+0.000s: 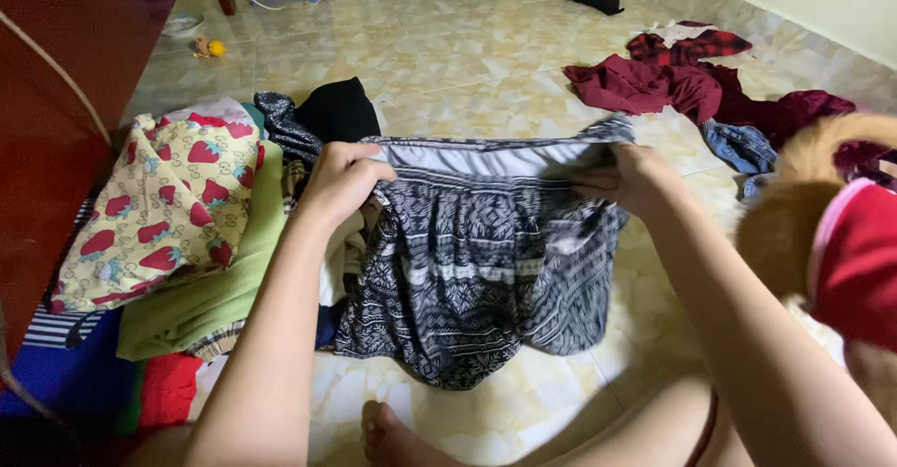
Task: The person folds items of clothing by hand while sitting on the floor, including a patterned shirt and shorts, placing them onto a stack.
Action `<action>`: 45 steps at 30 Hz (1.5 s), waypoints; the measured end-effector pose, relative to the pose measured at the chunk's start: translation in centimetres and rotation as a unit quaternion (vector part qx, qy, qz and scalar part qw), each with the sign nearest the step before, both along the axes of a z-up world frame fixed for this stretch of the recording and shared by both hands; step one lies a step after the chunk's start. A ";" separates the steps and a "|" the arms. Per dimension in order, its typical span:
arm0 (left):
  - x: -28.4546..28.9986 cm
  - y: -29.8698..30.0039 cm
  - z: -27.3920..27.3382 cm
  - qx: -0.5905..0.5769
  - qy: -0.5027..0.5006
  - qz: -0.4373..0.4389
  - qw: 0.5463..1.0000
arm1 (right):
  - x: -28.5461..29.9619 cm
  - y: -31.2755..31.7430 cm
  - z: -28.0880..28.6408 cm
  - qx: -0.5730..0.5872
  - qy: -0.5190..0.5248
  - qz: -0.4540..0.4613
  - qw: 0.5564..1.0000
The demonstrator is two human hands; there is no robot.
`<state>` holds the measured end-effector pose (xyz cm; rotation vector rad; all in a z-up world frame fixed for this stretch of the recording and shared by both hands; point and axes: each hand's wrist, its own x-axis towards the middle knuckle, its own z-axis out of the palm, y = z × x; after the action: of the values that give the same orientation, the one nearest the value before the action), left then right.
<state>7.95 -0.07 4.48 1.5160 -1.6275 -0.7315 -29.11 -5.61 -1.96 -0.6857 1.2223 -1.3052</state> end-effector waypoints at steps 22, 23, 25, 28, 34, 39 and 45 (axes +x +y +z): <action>3.3 1.6 -1.2 -0.080 0.046 -0.096 0.991 | -4.3 0.7 0.9 -0.130 0.511 -0.023 0.849; 3.1 2.0 -0.9 -0.062 0.121 -0.111 0.984 | -3.6 1.2 1.2 -0.174 0.427 0.025 0.887; 3.0 1.8 -1.1 -0.071 0.168 -0.096 0.979 | -4.3 1.8 0.4 -0.152 0.377 0.029 0.913; 3.3 1.5 -1.6 -0.079 0.217 -0.064 0.971 | -5.1 3.7 2.9 -0.075 0.197 0.140 0.968; 4.1 1.1 -2.5 -0.011 0.134 -0.017 0.991 | -6.5 4.0 2.5 -0.005 0.193 0.337 0.921; 2.8 0.7 -3.9 0.178 -0.004 0.032 0.984 | -5.9 1.5 -2.6 -0.093 0.151 0.303 0.936; -5.6 0.8 -10.1 0.024 0.052 0.271 0.961 | 5.6 5.2 -3.1 0.049 0.204 0.042 0.977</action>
<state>2.35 0.68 -5.61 1.8144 -1.0442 -0.5321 -23.47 -0.46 -5.02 -0.9546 1.5574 -1.0540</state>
